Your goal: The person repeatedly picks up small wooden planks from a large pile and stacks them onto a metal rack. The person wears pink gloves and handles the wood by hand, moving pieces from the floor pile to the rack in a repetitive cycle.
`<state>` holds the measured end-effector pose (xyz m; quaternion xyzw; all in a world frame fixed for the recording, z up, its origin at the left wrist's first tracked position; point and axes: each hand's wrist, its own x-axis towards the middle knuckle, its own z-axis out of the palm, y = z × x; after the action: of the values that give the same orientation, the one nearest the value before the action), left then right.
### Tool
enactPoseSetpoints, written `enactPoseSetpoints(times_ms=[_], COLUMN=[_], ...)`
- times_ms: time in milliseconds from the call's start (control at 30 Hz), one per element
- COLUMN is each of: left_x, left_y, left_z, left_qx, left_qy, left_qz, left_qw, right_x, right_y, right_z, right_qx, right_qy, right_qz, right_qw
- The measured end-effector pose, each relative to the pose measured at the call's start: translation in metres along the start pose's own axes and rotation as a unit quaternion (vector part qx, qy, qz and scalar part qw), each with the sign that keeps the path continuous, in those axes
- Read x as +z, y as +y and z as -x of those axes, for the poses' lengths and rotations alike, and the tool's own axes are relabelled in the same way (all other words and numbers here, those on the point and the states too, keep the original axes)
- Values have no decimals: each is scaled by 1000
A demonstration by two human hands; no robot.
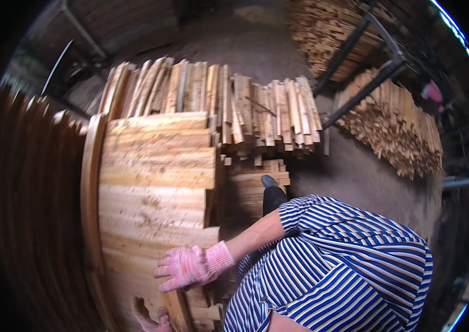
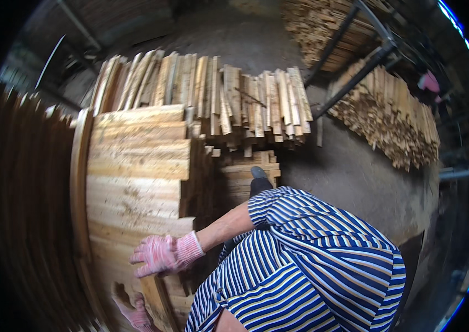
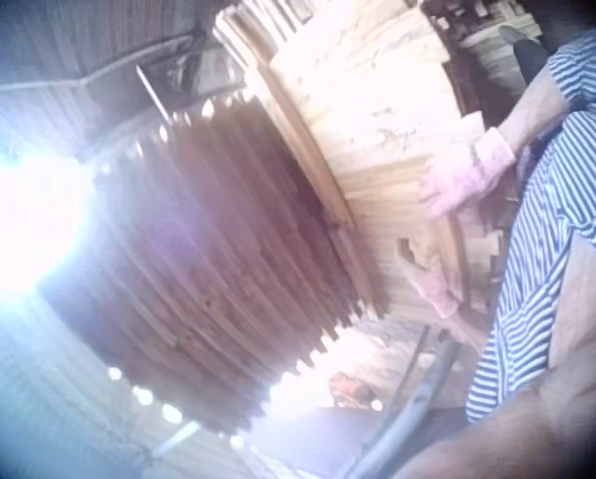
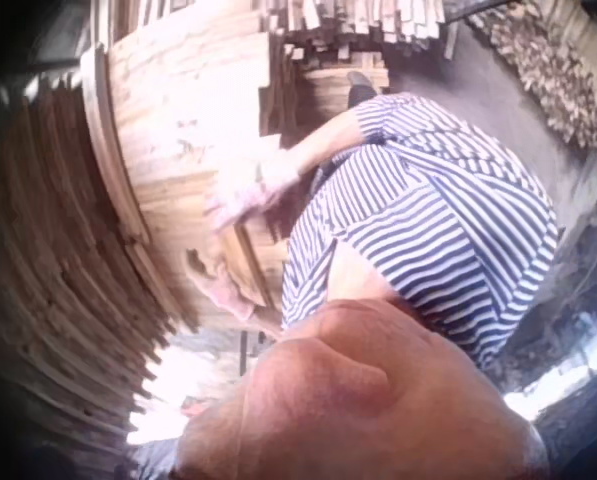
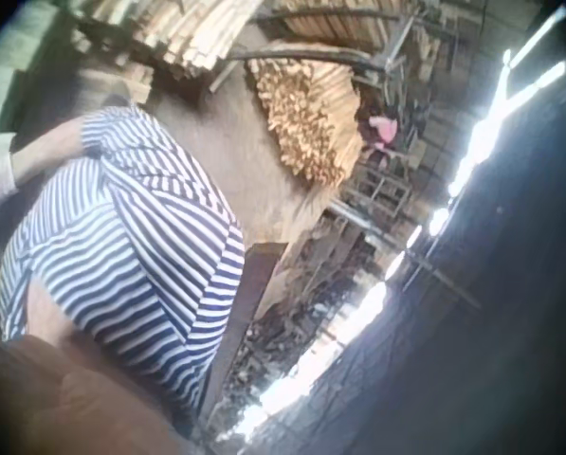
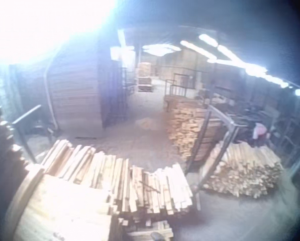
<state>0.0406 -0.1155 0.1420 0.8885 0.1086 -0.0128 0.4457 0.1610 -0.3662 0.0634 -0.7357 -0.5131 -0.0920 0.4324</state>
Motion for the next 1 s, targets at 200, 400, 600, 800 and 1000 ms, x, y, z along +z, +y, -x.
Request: enactPoseSetpoints(times_ms=[200,400,600,800,1000], left_x=[194,454,648,771,870], left_y=[145,147,18,-68,-77], left_z=[-76,-104,-165,-293,-425], left_qx=[111,-103,-187,-181,-84], left_qy=[-201,-420,-455,-327,-162], left_qz=[219,254,79,-75,-187], left_qw=[948,865,867,924,965], right_x=[-142,-150,-155,-129,-109], right_y=[62,130,134,178,354], right_z=[159,420,544,566,564], right_qx=[245,693,784,784,817], right_qy=[175,237,306,274,127], right_qz=[-47,25,-178,-320,-162], right_qw=[952,680,510,455,539])
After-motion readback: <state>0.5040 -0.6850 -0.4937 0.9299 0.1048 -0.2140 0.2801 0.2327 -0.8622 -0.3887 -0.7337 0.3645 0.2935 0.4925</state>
